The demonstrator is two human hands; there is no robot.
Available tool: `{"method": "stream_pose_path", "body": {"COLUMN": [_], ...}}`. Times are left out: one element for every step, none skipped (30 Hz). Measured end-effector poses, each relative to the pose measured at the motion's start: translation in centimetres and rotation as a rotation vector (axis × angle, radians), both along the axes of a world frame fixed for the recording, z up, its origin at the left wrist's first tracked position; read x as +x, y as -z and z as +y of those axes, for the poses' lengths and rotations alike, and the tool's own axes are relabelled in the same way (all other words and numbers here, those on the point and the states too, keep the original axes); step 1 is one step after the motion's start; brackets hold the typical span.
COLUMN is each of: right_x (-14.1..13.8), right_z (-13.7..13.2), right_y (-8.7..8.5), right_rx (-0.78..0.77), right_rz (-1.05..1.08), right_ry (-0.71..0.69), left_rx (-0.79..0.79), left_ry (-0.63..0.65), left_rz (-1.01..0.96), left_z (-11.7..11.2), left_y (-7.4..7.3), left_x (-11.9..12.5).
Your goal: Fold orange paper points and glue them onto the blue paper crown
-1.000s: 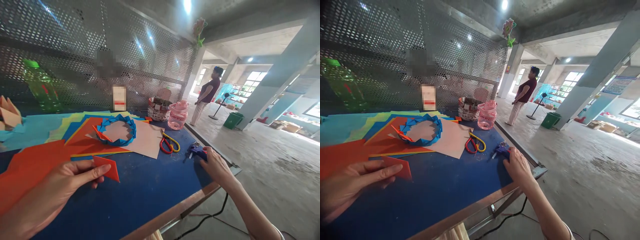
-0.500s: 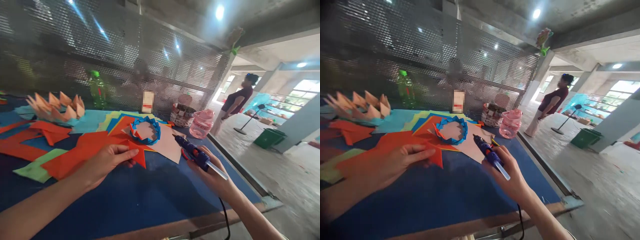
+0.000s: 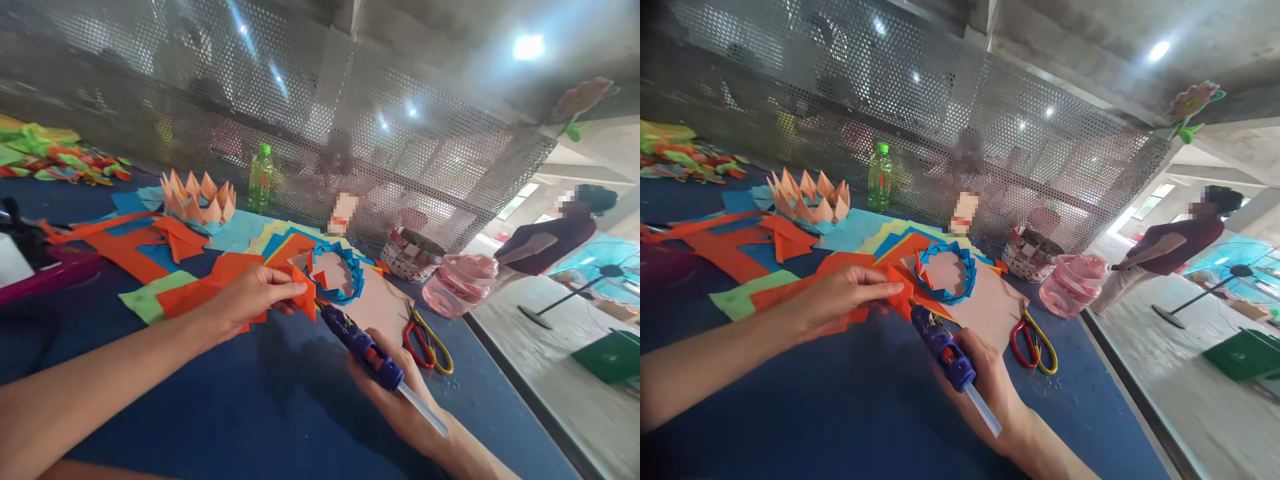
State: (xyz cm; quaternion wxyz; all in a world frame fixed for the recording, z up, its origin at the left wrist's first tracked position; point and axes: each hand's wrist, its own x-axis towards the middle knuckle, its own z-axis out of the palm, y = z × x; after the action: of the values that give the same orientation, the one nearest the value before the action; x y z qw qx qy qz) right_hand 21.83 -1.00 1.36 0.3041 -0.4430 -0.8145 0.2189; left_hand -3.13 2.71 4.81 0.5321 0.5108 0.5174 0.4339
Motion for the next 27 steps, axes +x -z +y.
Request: {"method": "stream_pose_path", "body": {"right_x": [-0.03, -0.08, -0.14, -0.2, -0.27, -0.33, -0.37, -0.41, -0.44, -0.47, -0.49, -0.51, -0.54, -0.56, -0.58, -0.59, -0.58, -0.55, -0.5, -0.44, -0.37, -0.31, -0.26, -0.22, -0.2, -0.19, -0.2], "right_z": [-0.13, -0.29, -0.46, -0.62, -0.76, -0.87, -0.96, -1.01, -1.05, -1.07, -1.08, -1.08, -1.07, -1.05, -1.02, -0.97, -0.91, -0.85, -0.78, -0.71, -0.66, -0.62, -0.59, -0.58, -0.58, -0.59, -0.6], "right_y": [0.04, 0.09, 0.17, 0.26, 0.36, 0.48, 0.59, 0.69, 0.78, 0.84, 0.88, 0.9, 0.89, 0.87, 0.82, 0.77, 0.71, 0.66, 0.62, 0.59, 0.56, 0.54, 0.51, 0.47, 0.42, 0.36, 0.28], "right_rx": [-0.003, -0.003, 0.002, 0.011, 0.019, 0.027, 0.032, 0.037, 0.044, 0.056, 0.073, 0.091, 0.109, 0.125, 0.136, 0.143, 0.149, 0.152, 0.152, 0.149, 0.137, 0.12, 0.1, 0.081, 0.066, 0.054, 0.042], "right_rz": [-0.008, -0.013, -0.012, -0.007, -0.002, 0.003, 0.003, 0.0, -0.002, -0.001, 0.003, 0.007, 0.01, 0.012, 0.01, 0.008, 0.004, 0.001, -0.002, -0.004, -0.01, -0.021, -0.036, -0.051, -0.064, -0.073, -0.081], "right_ry": [-0.004, -0.006, -0.005, -0.003, -0.002, 0.001, 0.004, 0.007, 0.013, 0.022, 0.031, 0.038, 0.041, 0.042, 0.038, 0.03, 0.018, 0.005, -0.006, -0.015, -0.026, -0.032, -0.034, -0.036, -0.035, -0.03, -0.026], "left_rx": [0.001, -0.001, -0.006, -0.009, -0.011, -0.008, -0.001, 0.006, 0.011, 0.013, 0.014, 0.018, 0.023, 0.028, 0.032, 0.031, 0.027, 0.024, 0.021, 0.018, 0.015, 0.012, 0.012, 0.013, 0.017, 0.02, 0.019], "left_ry": [0.001, -0.003, -0.005, -0.008, -0.012, -0.013, -0.01, -0.005, -0.002, 0.003, 0.011, 0.02, 0.028, 0.035, 0.038, 0.038, 0.039, 0.04, 0.043, 0.046, 0.048, 0.046, 0.046, 0.047, 0.051, 0.054, 0.055], "left_rz": [0.01, 0.022, 0.036, 0.05, 0.063, 0.078, 0.096, 0.119, 0.141, 0.157, 0.164, 0.163, 0.155, 0.145, 0.138, 0.136, 0.137, 0.136, 0.134, 0.132, 0.13, 0.129, 0.13, 0.133, 0.139, 0.148, 0.16], "left_z": [0.0, -0.01, -0.03, -0.05, -0.06, -0.07, -0.06, -0.04, -0.01, 0.02, 0.05, 0.08, 0.1, 0.1, 0.09, 0.07, 0.04, 0.0, -0.05, -0.09, -0.11, -0.12, -0.12, -0.1, -0.08, -0.05, -0.03], "left_y": [0.06, 0.12, 0.18, 0.22, 0.24, 0.25, 0.26, 0.28, 0.32, 0.37, 0.43, 0.5, 0.56, 0.61, 0.65, 0.67, 0.67, 0.65, 0.62, 0.58, 0.53, 0.49, 0.46, 0.44, 0.43, 0.43, 0.45], "left_x": [0.03, 0.07, 0.13, 0.18, 0.23, 0.28, 0.3, 0.31, 0.31, 0.29, 0.27, 0.24, 0.22, 0.21, 0.21, 0.21, 0.22, 0.24, 0.26, 0.27, 0.27, 0.26, 0.25, 0.23, 0.2, 0.18, 0.15]}}
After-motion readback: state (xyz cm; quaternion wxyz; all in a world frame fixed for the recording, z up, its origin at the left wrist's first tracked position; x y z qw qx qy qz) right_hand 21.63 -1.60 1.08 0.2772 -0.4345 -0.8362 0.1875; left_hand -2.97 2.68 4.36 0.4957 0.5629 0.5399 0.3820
